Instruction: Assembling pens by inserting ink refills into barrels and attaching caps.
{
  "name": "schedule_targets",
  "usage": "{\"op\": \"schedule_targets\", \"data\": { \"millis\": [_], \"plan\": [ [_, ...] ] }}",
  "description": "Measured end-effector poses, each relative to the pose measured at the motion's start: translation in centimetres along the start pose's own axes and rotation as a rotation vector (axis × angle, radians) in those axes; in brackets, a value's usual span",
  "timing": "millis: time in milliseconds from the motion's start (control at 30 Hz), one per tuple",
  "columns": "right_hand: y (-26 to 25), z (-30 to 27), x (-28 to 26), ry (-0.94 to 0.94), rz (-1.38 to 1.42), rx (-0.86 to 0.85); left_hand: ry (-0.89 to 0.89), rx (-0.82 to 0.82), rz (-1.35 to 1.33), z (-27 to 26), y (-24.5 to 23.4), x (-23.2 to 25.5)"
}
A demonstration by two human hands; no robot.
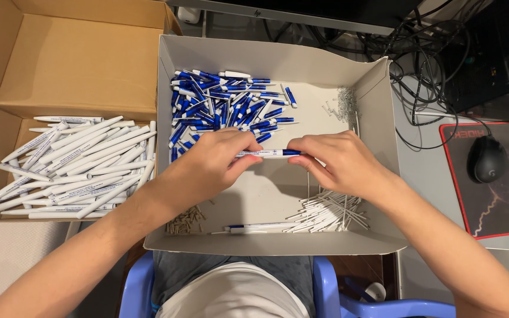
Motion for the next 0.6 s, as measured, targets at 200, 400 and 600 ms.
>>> {"op": "schedule_targets", "data": {
  "millis": [200, 400, 600],
  "plan": [
    [1.1, -0.6, 1.5, 0.117, 0.164, 0.015, -0.126, -0.027, -0.099, 0.0, -0.2, 0.8],
    [-2.1, 1.5, 0.7, 0.202, 0.725, 0.063, -0.483, -0.233, -0.621, 0.2, 1.8, 1.0],
    [-2.6, 1.6, -0.2, 0.242, 0.811, 0.054, -0.519, -0.302, -0.753, 0.4, 2.7, 2.7]
  ]
}}
Point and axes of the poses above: each hand's wrist, its own z-axis towards the middle knuckle, its own y-axis out of the palm, x = y × z, the point moved 7 cm from there along z, towards the middle knuckle, and after that the axes turned 13 degrees about -z, right-handed, at the moved point
